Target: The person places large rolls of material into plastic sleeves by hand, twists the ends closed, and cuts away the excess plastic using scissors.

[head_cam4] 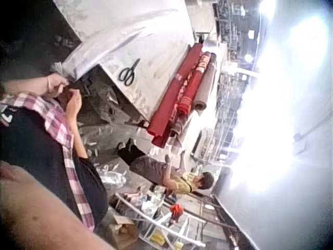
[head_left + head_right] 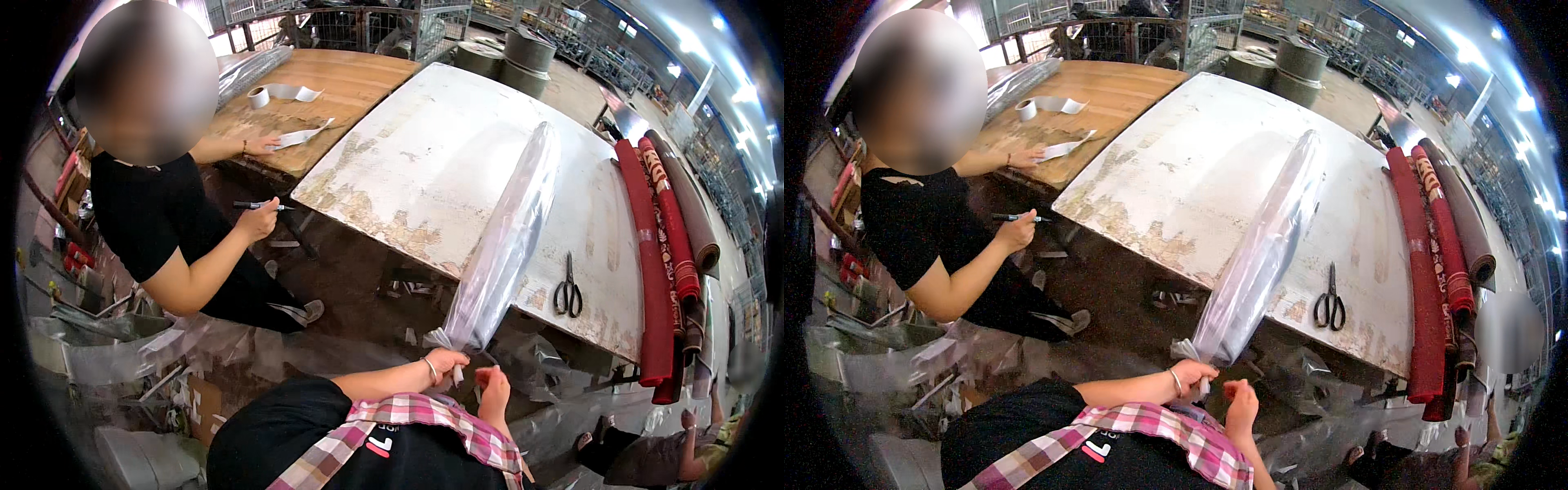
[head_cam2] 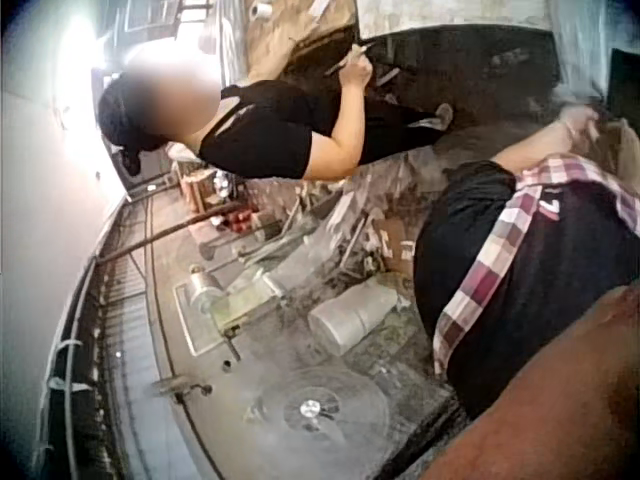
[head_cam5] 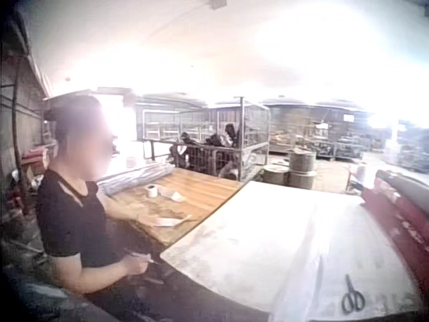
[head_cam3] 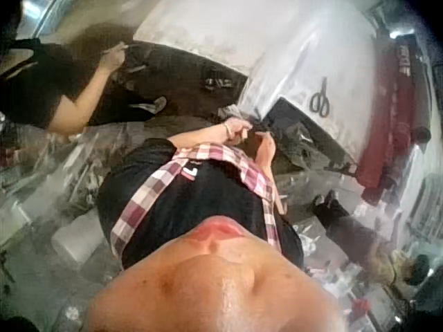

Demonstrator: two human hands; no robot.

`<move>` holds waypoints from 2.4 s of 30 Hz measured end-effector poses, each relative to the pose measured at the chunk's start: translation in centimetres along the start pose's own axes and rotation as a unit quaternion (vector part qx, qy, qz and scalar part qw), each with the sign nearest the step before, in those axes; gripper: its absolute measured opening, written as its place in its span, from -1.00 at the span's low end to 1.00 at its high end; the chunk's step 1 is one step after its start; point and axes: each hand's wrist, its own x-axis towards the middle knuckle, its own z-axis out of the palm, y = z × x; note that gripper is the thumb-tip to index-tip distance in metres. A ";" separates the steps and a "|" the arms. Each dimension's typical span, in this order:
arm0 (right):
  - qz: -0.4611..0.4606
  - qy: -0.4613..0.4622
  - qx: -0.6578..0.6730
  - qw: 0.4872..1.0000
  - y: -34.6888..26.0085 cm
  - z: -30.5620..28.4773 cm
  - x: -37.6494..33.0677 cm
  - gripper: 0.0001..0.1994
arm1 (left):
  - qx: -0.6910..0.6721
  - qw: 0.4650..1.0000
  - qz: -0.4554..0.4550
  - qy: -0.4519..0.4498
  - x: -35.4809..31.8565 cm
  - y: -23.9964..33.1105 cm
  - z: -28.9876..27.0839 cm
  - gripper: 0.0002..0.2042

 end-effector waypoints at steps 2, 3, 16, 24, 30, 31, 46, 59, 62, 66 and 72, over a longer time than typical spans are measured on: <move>0.141 -0.030 0.142 0.979 -1.2 2.2 0.7 -0.80 | -0.035 0.990 -0.089 -0.107 -1.8 1.4 -0.5 -0.92; 0.191 -0.124 0.211 0.951 -1.8 3.0 0.6 -0.72 | -0.029 0.970 -0.140 -0.197 -0.6 0.9 -2.2 -0.91; 0.272 -0.270 0.199 0.902 -1.3 5.7 0.1 -0.70 | -0.181 0.929 -0.128 -0.295 -5.1 1.6 -5.8 -0.85; 0.192 -0.168 0.025 0.967 2.0 5.1 0.1 -0.78 | -0.074 0.960 -0.127 -0.238 -4.7 1.2 -5.2 -0.82; 0.061 -0.149 -0.165 0.973 0.6 3.5 -1.1 -0.77 | 0.216 0.963 0.159 -0.023 -4.3 -0.4 -3.1 -0.76; -0.034 -0.141 -0.232 0.962 0.5 3.4 -1.4 -0.78 | 0.240 0.945 0.218 0.035 -4.0 -1.1 -2.6 -0.78; 0.126 -0.163 -0.075 0.976 0.8 2.3 -1.8 -0.85 | 0.048 0.998 0.011 -0.026 -3.3 -0.7 -2.0 -0.83; -0.269 -0.097 -0.369 0.884 0.4 1.8 -2.2 -0.90 | 0.153 0.980 0.125 0.016 -6.0 -0.2 -1.1 -0.66; -0.227 -0.097 -0.311 0.918 -1.0 2.3 -3.3 -0.82 | 0.140 0.980 0.142 -0.001 -6.0 -0.3 -1.0 -0.69; -0.137 -0.115 -0.327 0.928 -1.6 3.0 -4.1 -0.70 | 0.317 0.920 0.223 0.063 -4.6 -1.6 -3.0 -0.72; -0.063 -0.071 -0.325 0.941 -0.4 2.6 -3.5 -0.74 | 0.229 0.951 0.205 0.017 -5.2 -1.8 -2.2 -0.68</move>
